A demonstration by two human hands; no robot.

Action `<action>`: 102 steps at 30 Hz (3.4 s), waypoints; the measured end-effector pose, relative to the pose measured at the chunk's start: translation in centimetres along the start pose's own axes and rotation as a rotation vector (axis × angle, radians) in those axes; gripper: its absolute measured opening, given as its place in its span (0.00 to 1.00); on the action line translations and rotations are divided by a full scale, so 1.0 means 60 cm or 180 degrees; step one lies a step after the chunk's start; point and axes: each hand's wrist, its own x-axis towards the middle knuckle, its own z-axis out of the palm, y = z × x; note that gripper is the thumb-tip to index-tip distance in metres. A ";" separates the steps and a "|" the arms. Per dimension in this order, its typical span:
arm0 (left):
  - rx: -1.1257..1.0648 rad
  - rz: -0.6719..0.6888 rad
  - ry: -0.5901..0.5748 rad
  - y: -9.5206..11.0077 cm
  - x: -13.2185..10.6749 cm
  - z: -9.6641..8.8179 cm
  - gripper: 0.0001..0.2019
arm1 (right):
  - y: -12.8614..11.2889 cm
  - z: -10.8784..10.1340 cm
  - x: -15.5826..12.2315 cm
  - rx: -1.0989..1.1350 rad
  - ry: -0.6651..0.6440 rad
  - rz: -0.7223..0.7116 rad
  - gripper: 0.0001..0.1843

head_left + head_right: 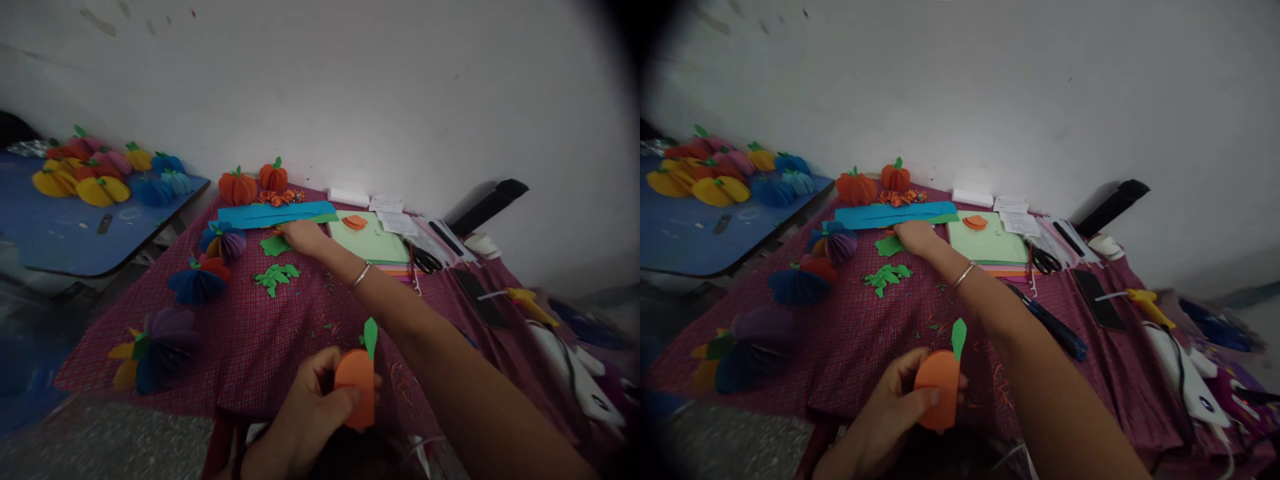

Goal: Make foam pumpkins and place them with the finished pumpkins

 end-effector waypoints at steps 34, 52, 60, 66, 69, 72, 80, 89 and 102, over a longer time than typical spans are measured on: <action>0.0306 0.0950 0.0057 0.061 0.269 0.057 0.08 | 0.109 -0.024 -0.425 0.4724 0.2224 0.1278 0.16; 0.0478 0.0715 0.0242 0.056 0.267 0.032 0.07 | 0.139 0.005 -0.423 0.5458 0.1841 0.1907 0.15; 0.0247 0.0846 0.0219 0.044 0.264 0.044 0.06 | 0.133 -0.002 -0.424 0.5364 0.1823 0.1776 0.16; -0.0093 0.0880 0.0166 0.030 0.262 0.063 0.10 | 0.106 0.006 -0.410 0.5505 0.1683 0.1495 0.15; -0.0245 0.0881 0.0104 0.025 0.256 0.077 0.07 | 0.097 0.009 -0.404 0.5190 0.1764 0.1563 0.13; -0.0022 0.1074 0.0168 0.018 0.255 0.082 0.08 | 0.092 0.006 -0.403 0.4868 0.1790 0.1627 0.11; 0.0275 0.1419 0.0156 0.028 0.263 0.065 0.09 | 0.095 -0.011 -0.417 0.5086 0.1057 0.1210 0.22; 0.0356 0.1571 0.0364 0.036 0.260 0.068 0.09 | 0.113 -0.009 -0.423 0.3617 0.1518 0.1318 0.09; 0.0313 0.1547 0.0262 0.042 0.274 0.049 0.10 | 0.124 -0.020 -0.437 0.3384 0.1482 0.0861 0.17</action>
